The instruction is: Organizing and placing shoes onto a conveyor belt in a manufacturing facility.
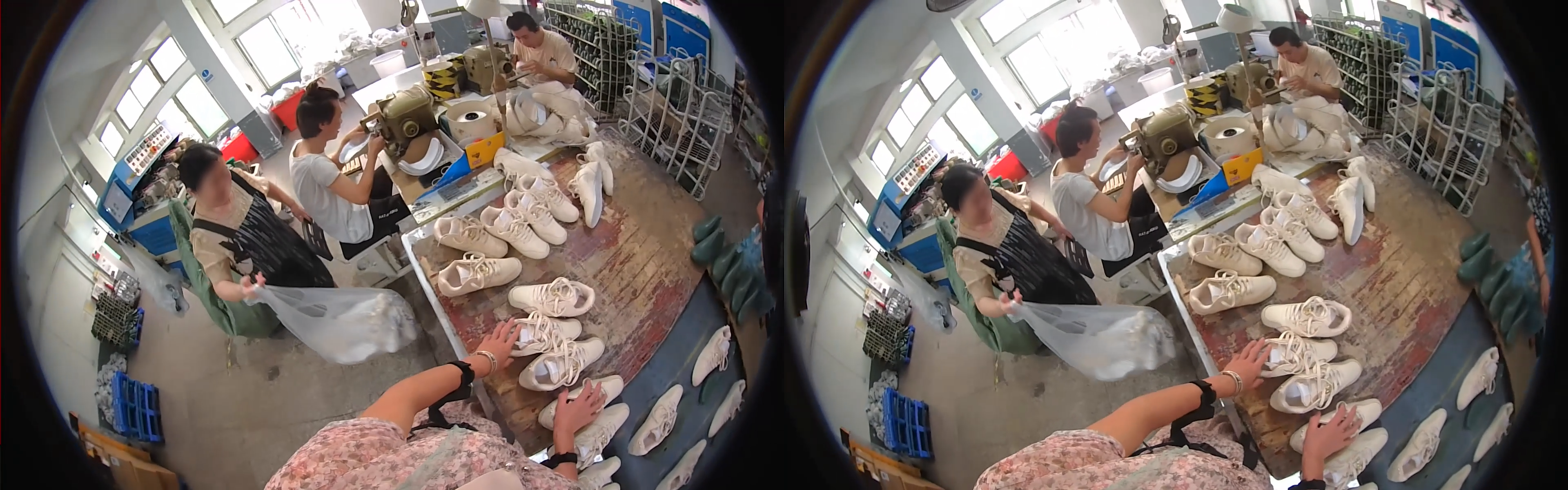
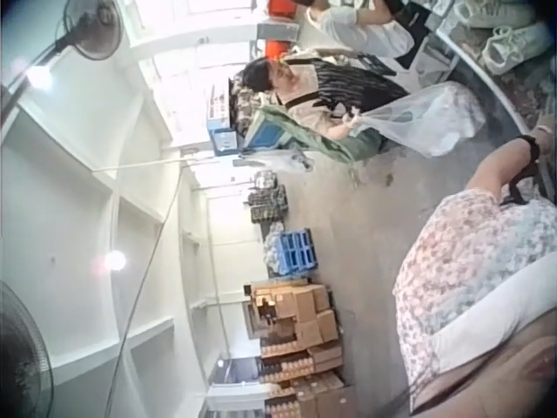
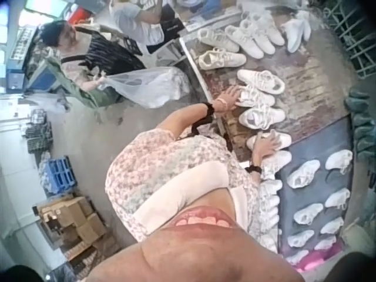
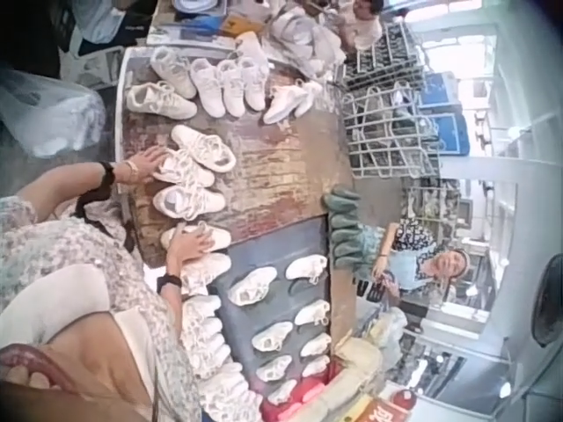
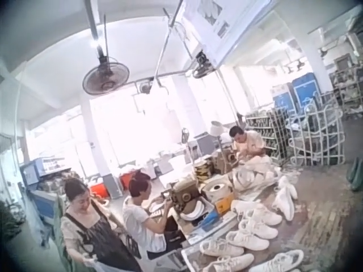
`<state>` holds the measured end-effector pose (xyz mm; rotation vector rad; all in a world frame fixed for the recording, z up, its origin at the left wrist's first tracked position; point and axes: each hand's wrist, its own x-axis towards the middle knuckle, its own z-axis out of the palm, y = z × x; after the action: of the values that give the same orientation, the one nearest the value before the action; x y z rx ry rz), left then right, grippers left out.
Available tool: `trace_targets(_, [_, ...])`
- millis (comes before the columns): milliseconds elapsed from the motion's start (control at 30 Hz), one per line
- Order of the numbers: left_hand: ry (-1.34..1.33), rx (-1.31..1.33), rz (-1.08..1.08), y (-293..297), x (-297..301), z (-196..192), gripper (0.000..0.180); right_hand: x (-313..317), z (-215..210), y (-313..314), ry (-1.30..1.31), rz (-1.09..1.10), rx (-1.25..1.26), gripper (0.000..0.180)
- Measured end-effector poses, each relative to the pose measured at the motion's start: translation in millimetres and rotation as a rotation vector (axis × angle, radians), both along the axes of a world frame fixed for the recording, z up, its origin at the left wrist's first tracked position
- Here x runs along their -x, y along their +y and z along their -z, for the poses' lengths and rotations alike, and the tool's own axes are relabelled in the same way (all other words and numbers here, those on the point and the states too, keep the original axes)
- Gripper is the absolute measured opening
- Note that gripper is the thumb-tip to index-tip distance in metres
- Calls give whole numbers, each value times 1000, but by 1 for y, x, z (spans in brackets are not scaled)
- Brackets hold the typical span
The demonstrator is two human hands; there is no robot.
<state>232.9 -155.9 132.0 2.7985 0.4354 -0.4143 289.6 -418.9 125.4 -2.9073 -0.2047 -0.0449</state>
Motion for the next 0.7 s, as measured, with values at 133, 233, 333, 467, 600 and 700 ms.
trace_targets(133, [116, -18, -21, -6, 1, -1, 100, 6, -4, 0, 90, 32, 55, 60])
trace_targets(233, [12, -18, -8, -14, 2, 13, 102, 8, -5, -2, 106, 56, 70, 62])
trace_targets(333, [-3, -18, -12, -9, 5, 7, 104, 13, -19, 0, 86, 37, 52, 60])
trace_targets(467, [-4, -1, 14, -3, 10, 7, 106, 13, -24, 5, 111, 37, 65, 58])
trace_targets(600, [17, 18, -7, -6, 10, 1, 105, 10, -12, 3, 86, 17, 70, 57])
trace_targets(700, [-29, 35, -7, -6, 11, 8, 104, 11, -4, 1, 56, 22, 79, 55])
